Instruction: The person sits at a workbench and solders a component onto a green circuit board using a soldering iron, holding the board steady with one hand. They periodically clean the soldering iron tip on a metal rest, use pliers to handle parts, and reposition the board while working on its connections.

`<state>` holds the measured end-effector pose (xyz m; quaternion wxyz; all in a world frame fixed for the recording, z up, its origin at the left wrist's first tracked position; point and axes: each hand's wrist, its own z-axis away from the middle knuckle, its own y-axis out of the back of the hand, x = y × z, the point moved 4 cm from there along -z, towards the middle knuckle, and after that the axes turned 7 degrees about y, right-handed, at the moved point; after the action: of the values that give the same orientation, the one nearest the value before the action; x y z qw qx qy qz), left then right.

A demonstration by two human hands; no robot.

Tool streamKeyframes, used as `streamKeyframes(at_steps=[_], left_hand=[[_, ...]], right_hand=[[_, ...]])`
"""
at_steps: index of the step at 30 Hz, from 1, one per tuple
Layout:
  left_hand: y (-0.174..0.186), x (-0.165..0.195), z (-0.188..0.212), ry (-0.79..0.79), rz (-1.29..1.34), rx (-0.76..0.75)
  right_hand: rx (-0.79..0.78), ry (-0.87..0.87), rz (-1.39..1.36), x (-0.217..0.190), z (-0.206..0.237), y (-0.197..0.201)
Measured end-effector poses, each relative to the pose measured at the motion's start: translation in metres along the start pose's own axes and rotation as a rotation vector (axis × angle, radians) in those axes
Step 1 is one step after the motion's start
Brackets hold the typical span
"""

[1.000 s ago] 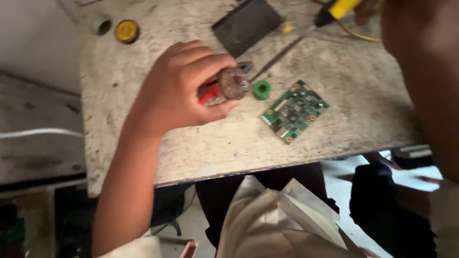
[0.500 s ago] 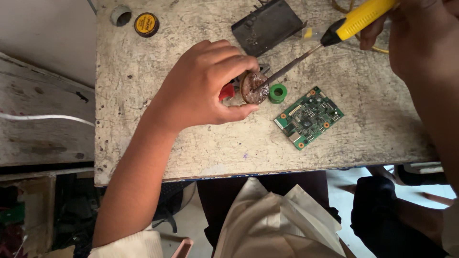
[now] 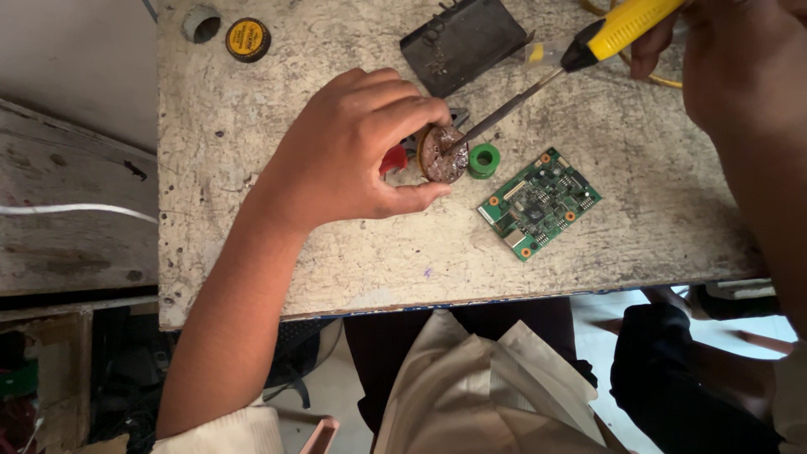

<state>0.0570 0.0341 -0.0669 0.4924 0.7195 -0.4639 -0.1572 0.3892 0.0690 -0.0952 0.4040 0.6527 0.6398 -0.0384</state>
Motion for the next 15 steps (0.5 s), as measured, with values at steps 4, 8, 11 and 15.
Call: streamKeyframes(at_steps=[4,8,11,15], left_hand=[[0.0027,0.0013,-0.0016,-0.018,-0.005,0.013],[0.0055,0.0023,-0.0015,0.015,0.007,0.003],[0.0064,0.0032,-0.0027,0.001,0.022,0.020],[0.0054,0.0025,-0.0032,-0.003,0.039,0.025]], right_hand=[[0.001,-0.005,0.112,-0.0062,-0.0047,0.0029],[0.047,-0.010,0.049,-0.0068,-0.0081,0.0063],[0.093,-0.025,-0.091,-0.0066,-0.0089,0.0052],[0.081,-0.061,-0.142,-0.0095,-0.0075,0.0027]])
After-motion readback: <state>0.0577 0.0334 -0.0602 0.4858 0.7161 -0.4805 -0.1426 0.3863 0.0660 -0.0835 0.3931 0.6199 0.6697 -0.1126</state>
